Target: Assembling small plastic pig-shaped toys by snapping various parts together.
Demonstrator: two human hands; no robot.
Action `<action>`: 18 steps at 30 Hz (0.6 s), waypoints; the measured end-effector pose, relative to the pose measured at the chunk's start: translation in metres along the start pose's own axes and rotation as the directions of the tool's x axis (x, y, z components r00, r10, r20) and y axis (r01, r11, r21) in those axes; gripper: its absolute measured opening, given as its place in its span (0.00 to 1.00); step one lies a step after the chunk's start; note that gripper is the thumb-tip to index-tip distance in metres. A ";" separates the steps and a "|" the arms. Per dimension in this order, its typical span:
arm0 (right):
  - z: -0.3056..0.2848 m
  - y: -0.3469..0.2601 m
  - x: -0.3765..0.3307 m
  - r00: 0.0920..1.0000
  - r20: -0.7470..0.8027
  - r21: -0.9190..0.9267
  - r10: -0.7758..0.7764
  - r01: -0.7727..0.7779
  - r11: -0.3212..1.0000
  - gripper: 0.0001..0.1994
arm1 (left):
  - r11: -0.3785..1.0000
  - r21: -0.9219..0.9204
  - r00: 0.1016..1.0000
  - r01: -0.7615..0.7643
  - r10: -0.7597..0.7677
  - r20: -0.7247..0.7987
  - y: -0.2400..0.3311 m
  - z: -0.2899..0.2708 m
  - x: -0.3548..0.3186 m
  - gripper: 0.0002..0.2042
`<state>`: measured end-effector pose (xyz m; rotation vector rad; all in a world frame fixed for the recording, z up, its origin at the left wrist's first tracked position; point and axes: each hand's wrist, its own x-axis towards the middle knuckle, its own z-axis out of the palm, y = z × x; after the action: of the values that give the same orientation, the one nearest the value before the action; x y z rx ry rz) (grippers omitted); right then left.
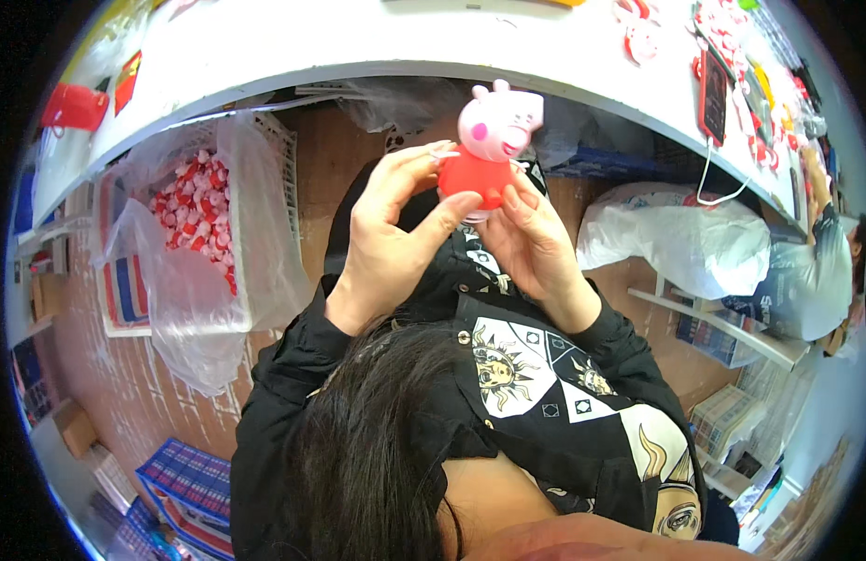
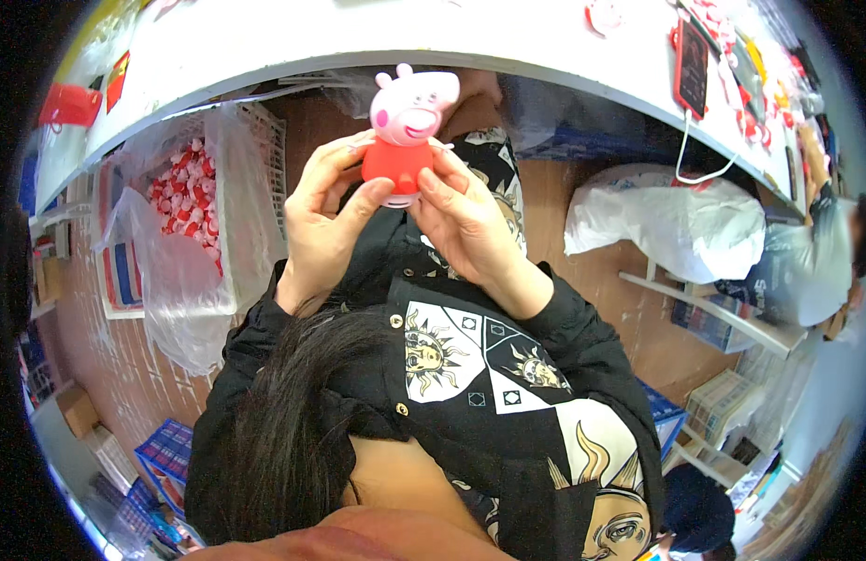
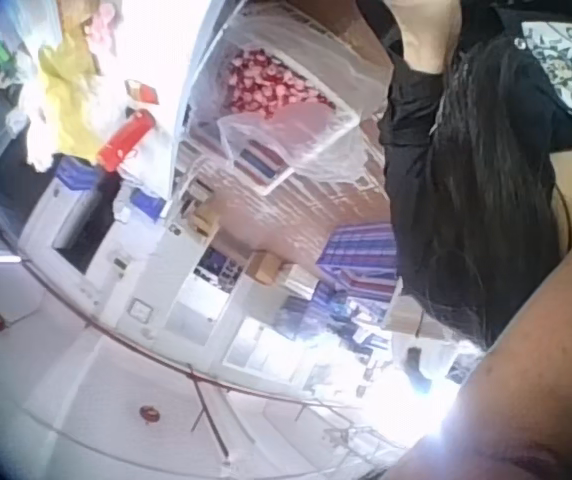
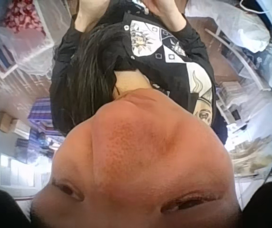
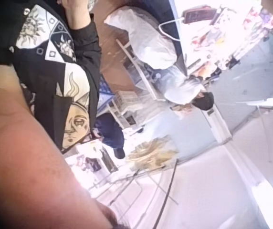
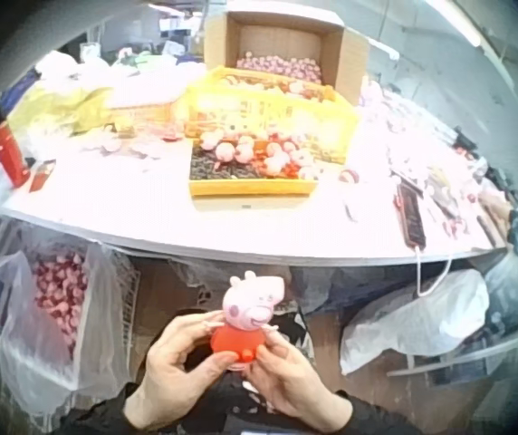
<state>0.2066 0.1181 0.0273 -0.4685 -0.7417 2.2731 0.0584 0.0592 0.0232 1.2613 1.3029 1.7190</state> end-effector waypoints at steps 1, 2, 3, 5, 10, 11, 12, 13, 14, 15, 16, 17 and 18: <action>0.001 -0.001 0.001 1.000 0.013 0.010 -0.023 0.023 1.000 0.26 | 0.999 0.045 0.999 -0.025 0.022 0.045 0.005 -0.001 0.000 0.18; 0.002 -0.001 0.003 0.999 0.025 0.021 -0.047 0.047 0.999 0.27 | 0.995 0.090 0.995 -0.051 0.042 0.091 0.009 -0.002 0.001 0.18; 0.004 -0.002 0.005 0.998 0.041 -0.022 -0.045 0.046 0.999 0.27 | 0.991 0.121 0.996 -0.059 0.050 0.076 0.011 -0.002 0.003 0.18; 0.005 0.001 0.007 0.998 0.053 -0.015 -0.043 0.044 0.999 0.27 | 0.975 0.184 0.992 -0.127 0.121 0.045 0.009 -0.004 0.002 0.18; 0.026 -0.006 -0.002 0.988 0.069 -0.085 -0.135 0.141 0.986 0.21 | 0.955 0.151 0.963 -0.254 0.265 -0.056 0.023 0.004 0.006 0.18; 0.008 0.002 0.005 0.991 0.028 -0.115 -0.134 0.137 0.984 0.21 | 0.996 0.005 0.995 -0.086 0.087 -0.056 0.009 0.006 0.007 0.16; 0.000 0.010 0.008 0.996 -0.023 -0.080 -0.086 0.084 0.993 0.20 | 0.998 -0.026 0.998 0.049 -0.050 -0.028 -0.005 0.001 0.004 0.15; 0.001 0.013 0.011 0.996 -0.080 -0.050 -0.037 0.034 0.998 0.20 | 0.999 0.002 0.999 0.037 -0.037 -0.006 -0.016 -0.005 -0.001 0.16; 0.003 0.014 0.007 0.988 -0.154 -0.013 0.022 -0.025 1.000 0.20 | 0.999 0.023 0.999 0.043 -0.044 0.019 -0.015 -0.008 -0.005 0.16; -0.003 0.009 0.016 0.991 -0.124 -0.028 0.048 -0.051 0.998 0.19 | 0.995 0.100 0.997 0.009 -0.016 0.075 -0.015 -0.017 0.004 0.17; 0.008 -0.007 0.023 0.998 -0.023 -0.020 0.056 -0.057 0.998 0.17 | 0.985 0.174 0.991 -0.009 -0.014 0.130 -0.008 -0.023 0.005 0.19; 0.020 -0.024 0.035 0.997 0.012 -0.060 0.078 -0.077 0.995 0.16 | 0.976 0.209 0.991 -0.067 0.041 0.130 0.003 -0.027 0.008 0.21; 0.031 -0.046 0.053 0.995 0.045 -0.100 0.094 -0.089 0.991 0.16 | 0.983 0.170 0.995 -0.068 0.055 0.080 0.020 -0.023 0.016 0.22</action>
<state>0.1771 0.1713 0.0742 -0.5030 -0.8760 2.3489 0.0322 0.0592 0.0465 1.4641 1.4063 1.6124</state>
